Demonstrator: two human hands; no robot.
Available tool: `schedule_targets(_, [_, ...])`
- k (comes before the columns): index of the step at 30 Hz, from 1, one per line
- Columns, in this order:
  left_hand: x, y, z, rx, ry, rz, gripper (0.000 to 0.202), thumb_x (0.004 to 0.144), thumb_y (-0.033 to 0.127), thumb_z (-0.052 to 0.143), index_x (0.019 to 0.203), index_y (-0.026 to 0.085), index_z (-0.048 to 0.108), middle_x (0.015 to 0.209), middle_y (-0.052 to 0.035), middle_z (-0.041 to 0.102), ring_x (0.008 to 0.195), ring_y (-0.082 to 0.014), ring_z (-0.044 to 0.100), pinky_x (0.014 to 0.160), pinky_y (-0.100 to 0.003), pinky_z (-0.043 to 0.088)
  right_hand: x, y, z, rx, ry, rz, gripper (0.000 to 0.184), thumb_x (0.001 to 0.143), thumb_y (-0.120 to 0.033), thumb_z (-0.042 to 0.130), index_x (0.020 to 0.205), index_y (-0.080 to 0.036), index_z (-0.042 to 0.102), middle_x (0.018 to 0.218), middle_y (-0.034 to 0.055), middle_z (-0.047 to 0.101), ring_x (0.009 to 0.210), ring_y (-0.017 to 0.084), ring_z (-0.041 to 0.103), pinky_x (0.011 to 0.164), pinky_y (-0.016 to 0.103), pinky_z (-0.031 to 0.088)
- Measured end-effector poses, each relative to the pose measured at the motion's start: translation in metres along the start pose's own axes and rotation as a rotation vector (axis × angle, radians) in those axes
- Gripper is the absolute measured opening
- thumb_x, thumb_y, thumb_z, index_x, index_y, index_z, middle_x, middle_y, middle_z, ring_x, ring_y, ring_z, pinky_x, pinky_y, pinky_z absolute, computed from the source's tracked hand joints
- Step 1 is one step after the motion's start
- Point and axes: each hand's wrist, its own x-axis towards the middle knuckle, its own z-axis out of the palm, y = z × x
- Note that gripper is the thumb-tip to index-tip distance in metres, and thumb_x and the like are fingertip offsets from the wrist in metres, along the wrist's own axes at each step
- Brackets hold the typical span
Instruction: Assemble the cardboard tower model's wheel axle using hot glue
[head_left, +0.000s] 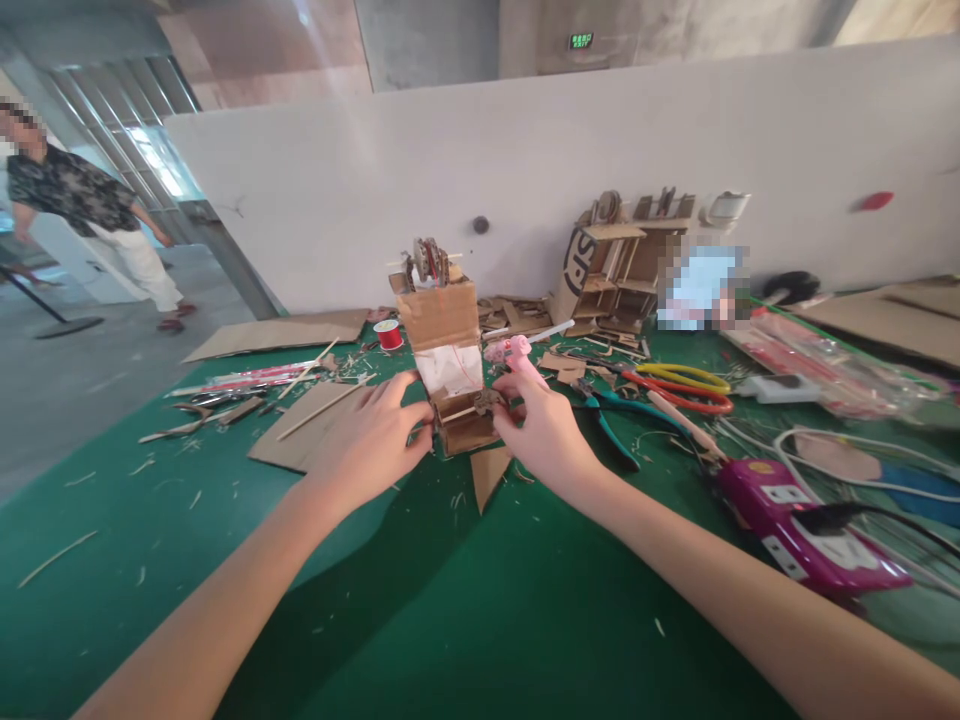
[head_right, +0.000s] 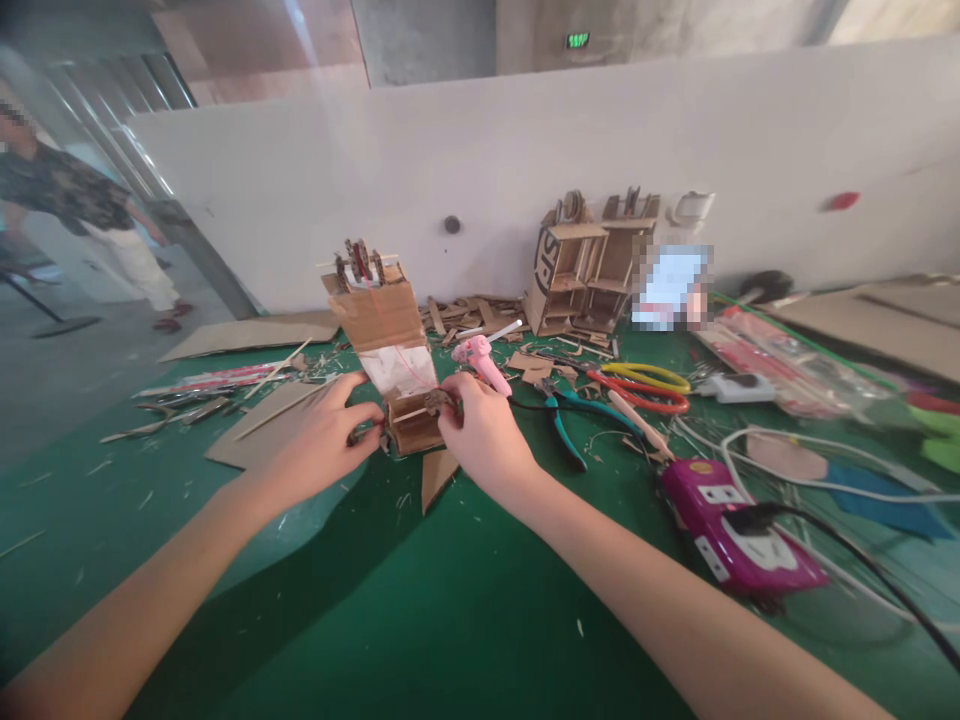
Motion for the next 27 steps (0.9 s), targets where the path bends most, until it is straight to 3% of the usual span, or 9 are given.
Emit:
schedule_targets(6, [0.001,0.001,-0.005,0.027,-0.023,0.018,0.023,0.092,0.028,0.043,0.084,0.021,0.064,0.125,-0.0095,0.044,0.107,-0.0263,0.055,0.084,-0.04,0.05,0.001,-0.001,0.001,-0.163,-0.033,0.003,0.015,0.08,-0.015,0.055,0.095,-0.016,0.059,0.087,0.006,0.067,0.069,0.015,0.061,0.066,0.027,0.048])
schedule_targets(12, [0.001,-0.002,-0.001,-0.008,-0.028,0.018,0.024,0.093,0.028,0.041,0.088,0.022,0.064,0.128,-0.009,0.042,0.108,-0.0254,0.055,0.086,-0.041,0.05,-0.001,-0.008,0.002,-0.437,-0.115,-0.066,0.023,0.089,-0.021,0.046,0.106,-0.017,0.06,0.099,0.0084,0.068,0.084,0.02,0.064,0.065,0.027,0.044])
schedule_targets(16, [0.001,-0.003,0.002,-0.019,-0.011,0.024,0.024,0.093,0.027,0.041,0.089,0.023,0.064,0.13,-0.0088,0.042,0.117,-0.0277,0.05,0.09,-0.042,0.049,-0.002,-0.01,0.006,-0.625,-0.168,-0.117,0.031,0.094,-0.026,0.036,0.115,-0.021,0.057,0.104,0.0073,0.068,0.078,0.02,0.065,0.056,0.028,0.039])
schedule_targets(21, [0.0,-0.002,0.003,-0.021,-0.009,0.016,0.023,0.093,0.027,0.041,0.089,0.021,0.064,0.132,-0.009,0.039,0.117,-0.0273,0.051,0.092,-0.043,0.049,-0.002,-0.012,0.008,-0.649,-0.213,-0.106,0.027,0.093,-0.027,0.037,0.111,-0.022,0.057,0.105,0.0056,0.068,0.077,0.02,0.066,0.053,0.027,0.038])
schedule_targets(27, [0.0,-0.002,0.003,-0.006,-0.008,0.022,0.023,0.093,0.027,0.043,0.087,0.02,0.064,0.132,-0.0095,0.04,0.116,-0.0271,0.051,0.092,-0.042,0.049,-0.003,-0.019,0.004,-0.781,-0.295,-0.176,0.03,0.094,-0.018,0.03,0.11,-0.015,0.055,0.095,0.0119,0.069,0.067,0.023,0.068,0.053,0.029,0.04])
